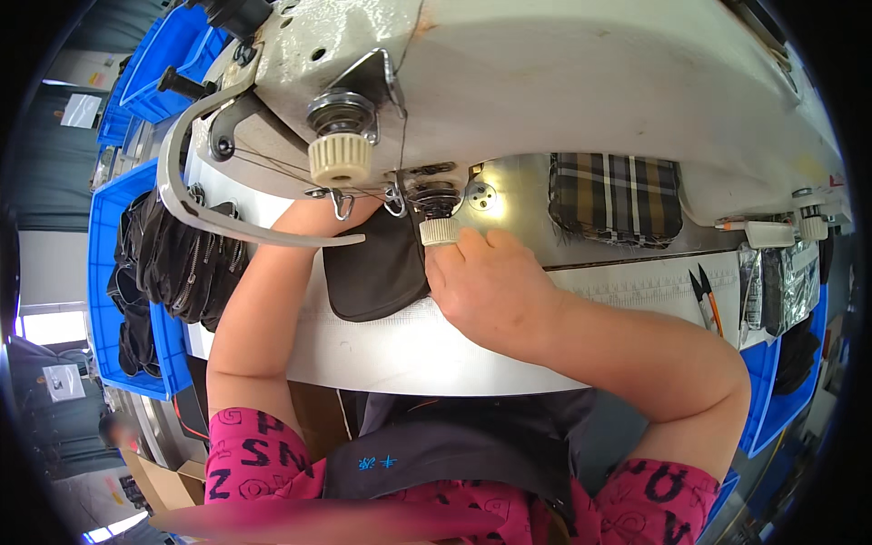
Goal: The recorder uses an industrial sewing machine to sew and assemble small leather components into bags.
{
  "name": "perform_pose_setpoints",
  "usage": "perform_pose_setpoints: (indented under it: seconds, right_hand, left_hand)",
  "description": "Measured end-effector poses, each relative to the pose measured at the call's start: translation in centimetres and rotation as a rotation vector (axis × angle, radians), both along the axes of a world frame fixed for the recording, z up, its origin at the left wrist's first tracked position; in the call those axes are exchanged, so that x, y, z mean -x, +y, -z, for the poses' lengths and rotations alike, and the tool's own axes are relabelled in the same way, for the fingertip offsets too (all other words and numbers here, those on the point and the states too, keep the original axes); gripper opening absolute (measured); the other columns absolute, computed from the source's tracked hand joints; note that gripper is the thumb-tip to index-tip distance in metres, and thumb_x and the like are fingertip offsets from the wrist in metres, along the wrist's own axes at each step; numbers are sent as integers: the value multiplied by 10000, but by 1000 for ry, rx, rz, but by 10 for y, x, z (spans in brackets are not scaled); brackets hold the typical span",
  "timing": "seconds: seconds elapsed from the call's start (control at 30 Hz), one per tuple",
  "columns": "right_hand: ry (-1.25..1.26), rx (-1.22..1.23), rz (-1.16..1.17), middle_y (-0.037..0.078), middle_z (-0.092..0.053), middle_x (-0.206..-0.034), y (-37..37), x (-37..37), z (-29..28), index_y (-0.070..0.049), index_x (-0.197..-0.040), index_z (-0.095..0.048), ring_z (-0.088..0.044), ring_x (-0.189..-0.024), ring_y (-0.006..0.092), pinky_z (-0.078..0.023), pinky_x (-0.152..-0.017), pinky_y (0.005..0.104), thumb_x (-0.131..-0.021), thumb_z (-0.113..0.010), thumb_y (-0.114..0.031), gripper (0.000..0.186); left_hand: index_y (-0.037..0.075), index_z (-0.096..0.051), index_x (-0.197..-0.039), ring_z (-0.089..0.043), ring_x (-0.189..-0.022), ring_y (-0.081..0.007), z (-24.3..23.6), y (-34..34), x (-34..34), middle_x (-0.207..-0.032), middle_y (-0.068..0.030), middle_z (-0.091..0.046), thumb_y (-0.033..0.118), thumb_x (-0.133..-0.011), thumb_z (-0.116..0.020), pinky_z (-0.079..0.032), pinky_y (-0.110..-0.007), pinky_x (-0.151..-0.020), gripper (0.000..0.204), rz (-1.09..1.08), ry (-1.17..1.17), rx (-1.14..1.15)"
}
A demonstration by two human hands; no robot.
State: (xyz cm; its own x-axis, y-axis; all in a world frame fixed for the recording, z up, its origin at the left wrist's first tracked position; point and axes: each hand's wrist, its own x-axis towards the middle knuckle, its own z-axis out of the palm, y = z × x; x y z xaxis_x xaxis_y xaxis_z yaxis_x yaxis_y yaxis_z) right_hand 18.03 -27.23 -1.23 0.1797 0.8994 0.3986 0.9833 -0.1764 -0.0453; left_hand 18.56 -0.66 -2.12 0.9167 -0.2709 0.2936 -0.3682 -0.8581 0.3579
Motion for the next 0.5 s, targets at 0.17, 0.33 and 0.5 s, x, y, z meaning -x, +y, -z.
perform_pose_setpoints:
  seconds: [0.17,0.33,0.5]
  right_hand:
    - [33,55,48,37,-555,-751,2,-1,-1,39,-1116,-685,-567,-695,208,-427,-573,354,-825,-713,-205,380]
    - [68,215,90,85,-675,-908,3,-1,-11,115,-1339,-596,-617,-700,230,-454,-592,363,-905,-719,-301,614]
    - [28,143,108,174,-681,-1288,5,-2,-11,44,-1307,-638,-652,-750,252,-494,-629,371,-880,-763,-342,589]
  left_hand:
    - [83,-683,-1266,-625,-1213,-363,2,-6,-19,-1262,-166,-687,118,-845,-776,-502,-448,-1024,433,55,-9,432]
    - [85,-704,-1225,-630,-1181,-368,-23,-8,-12,-1216,-165,-700,125,-838,-774,-510,-450,-1000,395,-22,-38,249]
    - [87,-724,-1183,-635,-1149,-374,-47,-13,5,-1170,-163,-714,131,-831,-773,-517,-451,-976,358,-96,-59,42]
